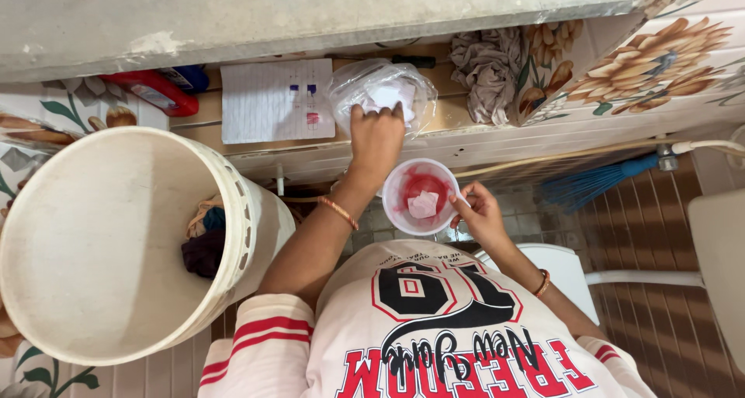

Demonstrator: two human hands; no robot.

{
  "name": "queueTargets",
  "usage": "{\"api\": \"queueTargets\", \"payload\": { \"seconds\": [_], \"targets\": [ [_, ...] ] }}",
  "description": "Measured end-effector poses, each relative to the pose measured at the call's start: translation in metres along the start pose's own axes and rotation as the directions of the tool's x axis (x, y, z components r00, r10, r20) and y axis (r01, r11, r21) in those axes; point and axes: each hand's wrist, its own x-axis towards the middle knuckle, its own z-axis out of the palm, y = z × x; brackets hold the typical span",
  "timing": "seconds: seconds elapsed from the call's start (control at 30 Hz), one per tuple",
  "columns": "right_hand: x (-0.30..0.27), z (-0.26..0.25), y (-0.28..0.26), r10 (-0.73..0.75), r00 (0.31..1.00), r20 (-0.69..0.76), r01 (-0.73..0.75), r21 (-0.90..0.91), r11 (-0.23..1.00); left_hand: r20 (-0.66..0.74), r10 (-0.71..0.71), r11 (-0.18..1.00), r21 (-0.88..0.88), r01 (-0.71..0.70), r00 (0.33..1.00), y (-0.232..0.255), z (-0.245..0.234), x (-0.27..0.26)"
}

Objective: The person repeatedly picks small folded papers from a plastic bag and places them into a white plastic cup. The person handles the papers one at a time, transferring them from the bag to the cup throughout the clip.

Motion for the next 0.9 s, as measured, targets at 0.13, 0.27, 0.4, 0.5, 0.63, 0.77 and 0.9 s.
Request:
{"api": "queueTargets", "payload": {
  "seconds": [0.13,0.27,0.4,0.5,0.63,0.77,0.9],
  "targets": [
    [0.002,0.002,-0.003,-0.024,1.0,0.018,0.024,0.016,1.0,-0.068,0.063,0.954,-0.289,-0.08,0.996,0.017,-0.044,-0.023],
    [0.003,0.007,-0.001,-0.043,0.998,0.036,0.043,-0.002,0.999,-0.112,0.05,0.895,-0.437,-0.095,0.992,0.026,-0.064,-0.043],
    [0.003,0.011,-0.005,-0.044,0.997,0.057,0.045,-0.005,0.999,-0.049,0.039,0.894,-0.444,-0.057,0.998,0.031,-0.059,-0.059],
    [0.0,0.014,-0.01,-0.072,0.995,0.064,0.073,-0.006,0.997,-0.063,-0.013,0.801,-0.598,-0.028,0.998,0.039,-0.048,-0.078],
    [-0.002,0.019,-0.017,-0.082,0.994,0.074,0.081,0.009,0.997,0.207,0.043,0.793,-0.602,0.093,0.977,0.045,-0.022,-0.094],
    [-0.007,0.028,-0.022,-0.09,0.989,0.117,0.09,0.003,0.996,0.391,0.071,0.883,-0.453,0.125,0.918,0.054,0.01,-0.104],
    [-0.017,0.038,-0.024,-0.072,0.984,0.164,0.081,-0.054,0.995,0.433,0.06,0.87,-0.464,0.165,0.899,0.056,0.035,-0.114]
  ]
}}
